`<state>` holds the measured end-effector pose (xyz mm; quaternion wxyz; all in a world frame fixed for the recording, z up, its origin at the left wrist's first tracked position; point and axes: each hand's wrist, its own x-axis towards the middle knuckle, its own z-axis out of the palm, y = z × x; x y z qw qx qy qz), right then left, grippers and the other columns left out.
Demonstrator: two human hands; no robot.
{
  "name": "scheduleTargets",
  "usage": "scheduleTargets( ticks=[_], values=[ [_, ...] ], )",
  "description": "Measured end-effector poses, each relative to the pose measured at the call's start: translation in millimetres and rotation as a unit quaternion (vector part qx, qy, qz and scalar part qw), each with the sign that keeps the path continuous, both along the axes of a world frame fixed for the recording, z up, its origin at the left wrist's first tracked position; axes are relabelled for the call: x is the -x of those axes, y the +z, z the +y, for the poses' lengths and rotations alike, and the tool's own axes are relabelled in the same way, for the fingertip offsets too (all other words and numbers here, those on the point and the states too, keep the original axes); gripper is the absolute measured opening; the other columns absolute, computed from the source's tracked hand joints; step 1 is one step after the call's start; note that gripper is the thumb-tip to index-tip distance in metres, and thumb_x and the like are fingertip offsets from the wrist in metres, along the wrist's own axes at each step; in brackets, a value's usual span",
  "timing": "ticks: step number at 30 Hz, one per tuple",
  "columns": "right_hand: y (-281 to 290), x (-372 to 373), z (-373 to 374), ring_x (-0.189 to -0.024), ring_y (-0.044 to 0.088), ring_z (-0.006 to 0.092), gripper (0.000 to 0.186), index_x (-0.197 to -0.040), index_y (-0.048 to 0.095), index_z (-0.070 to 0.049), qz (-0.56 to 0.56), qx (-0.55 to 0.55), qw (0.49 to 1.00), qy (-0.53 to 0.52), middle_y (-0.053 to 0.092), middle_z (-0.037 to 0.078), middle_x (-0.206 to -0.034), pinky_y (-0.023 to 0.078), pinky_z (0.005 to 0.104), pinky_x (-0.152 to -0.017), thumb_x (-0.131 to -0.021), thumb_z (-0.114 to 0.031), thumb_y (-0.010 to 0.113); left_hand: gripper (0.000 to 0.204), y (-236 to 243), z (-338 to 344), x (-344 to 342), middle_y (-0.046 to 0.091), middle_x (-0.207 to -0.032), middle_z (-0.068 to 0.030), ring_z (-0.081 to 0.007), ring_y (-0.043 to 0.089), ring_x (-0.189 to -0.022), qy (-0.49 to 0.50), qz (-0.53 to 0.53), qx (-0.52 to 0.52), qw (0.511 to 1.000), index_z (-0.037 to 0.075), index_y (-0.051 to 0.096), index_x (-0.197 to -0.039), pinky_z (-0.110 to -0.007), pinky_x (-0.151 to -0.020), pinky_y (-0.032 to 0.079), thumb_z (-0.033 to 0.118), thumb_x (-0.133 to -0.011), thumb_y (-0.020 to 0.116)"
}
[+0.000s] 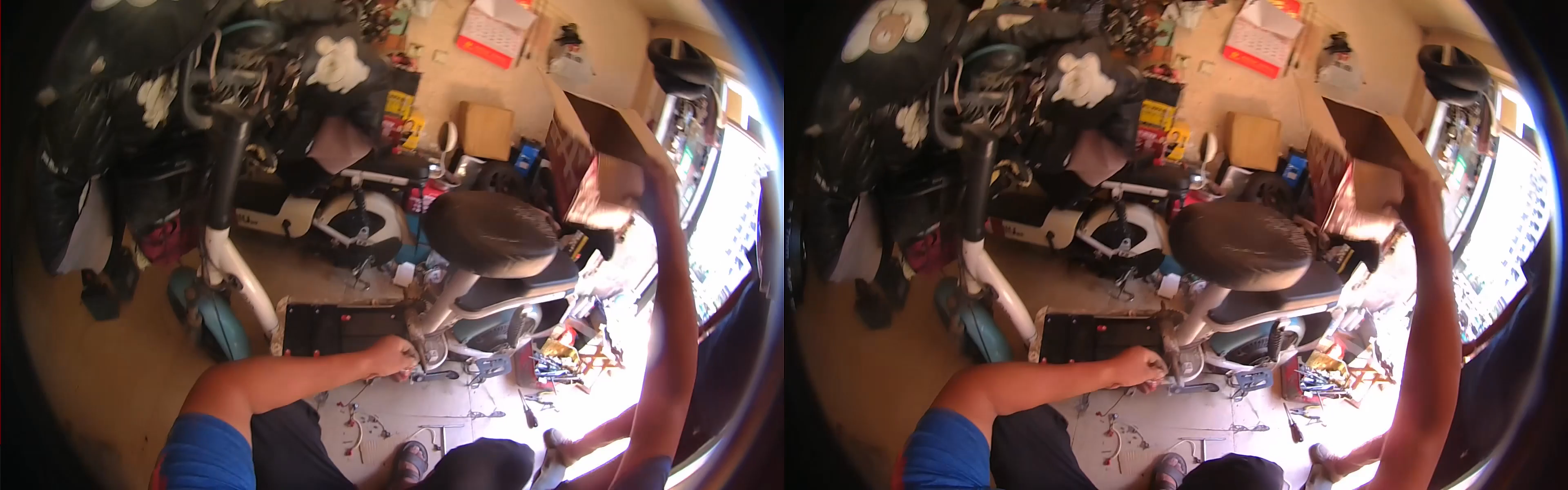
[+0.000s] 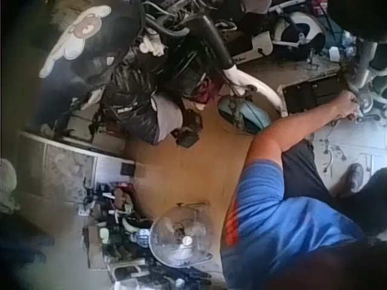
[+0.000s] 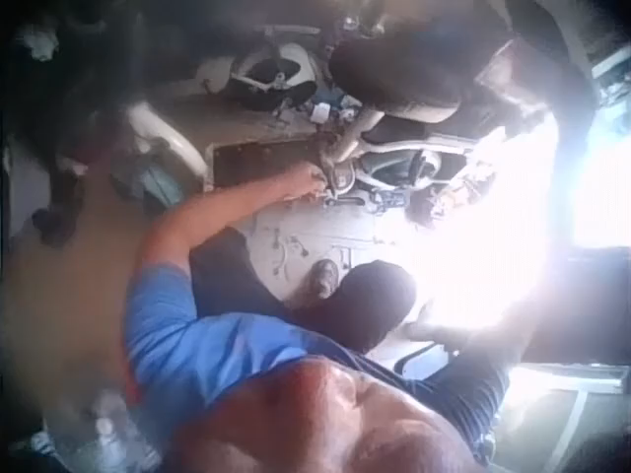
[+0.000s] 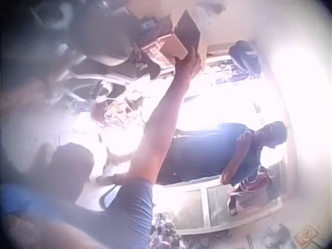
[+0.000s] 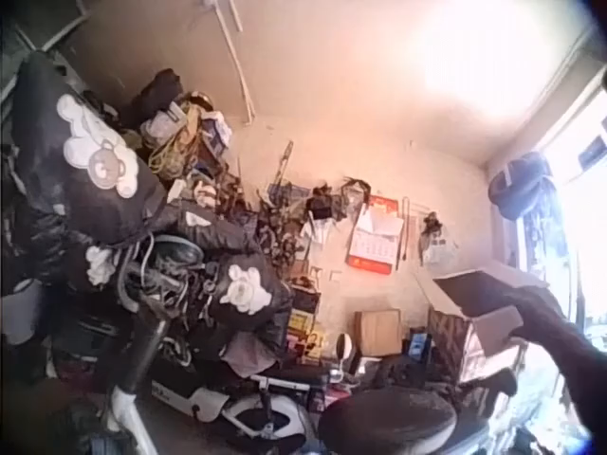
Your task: The person repairs motorcycle wiring by wrapping cables with tape and plastic strips, then adjusting and fastening components inside the compartment using a screwdriver and by hand.
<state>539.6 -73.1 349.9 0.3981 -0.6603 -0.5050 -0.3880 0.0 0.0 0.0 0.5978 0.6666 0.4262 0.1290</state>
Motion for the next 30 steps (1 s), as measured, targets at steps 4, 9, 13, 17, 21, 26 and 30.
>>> scheduleTargets(
  ticks=[4,9,13,17,21,26,30],
  values=[
    [78.6,57.7,7.0,-0.122,0.067,0.027,0.048,-0.145,0.059,-0.008,-0.039,-0.052,0.954,0.292,0.068,0.02,-0.134,0.055,0.0384,-0.099,-0.098,-0.011,0.071,0.012,-43.5,-42.1,-175.5,0.065,-0.084,-0.005,-0.0147,0.067,-0.073,-0.045,-0.18,0.062,0.981,-0.001,0.066,-0.106,-0.033,-0.064,0.061,0.005,-0.101,0.057],
    [-117.7,230.6,-53.3,-0.097,0.076,0.0291,0.036,-0.117,0.071,-0.001,-0.278,0.021,0.912,0.3,0.077,0.015,-0.11,0.058,0.0357,-0.082,-0.082,0.002,0.08,0.015,-18.2,-53.6,-142.4,0.066,-0.091,-0.0063,-0.0136,0.065,-0.08,0.011,-0.202,0.052,0.978,-0.001,0.063,-0.108,-0.031,-0.071,0.059,0.0,-0.1,0.05],
    [-205.3,199.4,-81.0,-0.088,0.076,0.0299,0.036,-0.116,0.072,0.001,-0.068,0.183,0.913,0.359,0.076,0.017,-0.104,0.059,0.0354,-0.08,-0.082,-0.003,0.082,0.016,1.0,-58.5,-152.3,0.07,-0.099,-0.01,-0.0147,0.069,-0.087,-0.019,-0.296,0.067,0.953,-0.002,0.063,-0.115,-0.031,-0.081,0.062,-0.001,-0.099,0.058],
    [-248.2,183.2,-81.0,-0.1,0.074,0.0192,0.051,-0.134,0.063,0.004,0.241,0.351,0.822,0.378,0.075,0.016,-0.116,0.059,0.0338,-0.086,-0.088,-0.01,0.083,0.015,-1.9,-58.2,-159.1,0.072,-0.108,-0.0129,-0.019,0.072,-0.097,-0.015,-0.361,0.108,0.926,-0.003,0.063,-0.116,-0.032,-0.087,0.063,-0.001,-0.101,0.064],
    [-279.7,182.7,-89.8,-0.103,0.07,0.0129,0.052,-0.138,0.059,0.005,0.482,0.409,0.668,0.392,0.074,0.014,-0.116,0.059,0.0297,-0.088,-0.093,-0.009,0.08,0.013,10.0,-71.4,-165.9,0.072,-0.109,-0.011,-0.019,0.072,-0.101,-0.023,-0.392,0.109,0.913,-0.003,0.065,-0.114,-0.031,-0.088,0.063,0.002,-0.102,0.065],
    [-287.8,174.1,-89.4,-0.084,0.07,0.0092,0.034,-0.124,0.072,0.003,0.421,0.37,0.72,0.41,0.078,0.007,-0.097,0.057,0.0262,-0.077,-0.094,-0.013,0.079,0.015,15.3,-76.0,-176.9,0.07,-0.113,-0.0103,-0.0171,0.071,-0.104,0.003,-0.354,0.08,0.932,-0.001,0.065,-0.115,-0.034,-0.091,0.063,0.0,-0.101,0.065],
    [-288.4,166.4,-82.4,-0.082,0.069,0.009,0.029,-0.113,0.076,0.002,0.447,0.371,0.716,0.388,0.078,0.007,-0.094,0.057,0.0262,-0.074,-0.093,-0.018,0.082,0.02,13.5,-80.1,-178.4,0.072,-0.109,-0.0099,-0.0165,0.072,-0.096,0.031,-0.413,0.06,0.908,0.0,0.064,-0.12,-0.033,-0.089,0.063,-0.001,-0.1,0.064]
  ],
)
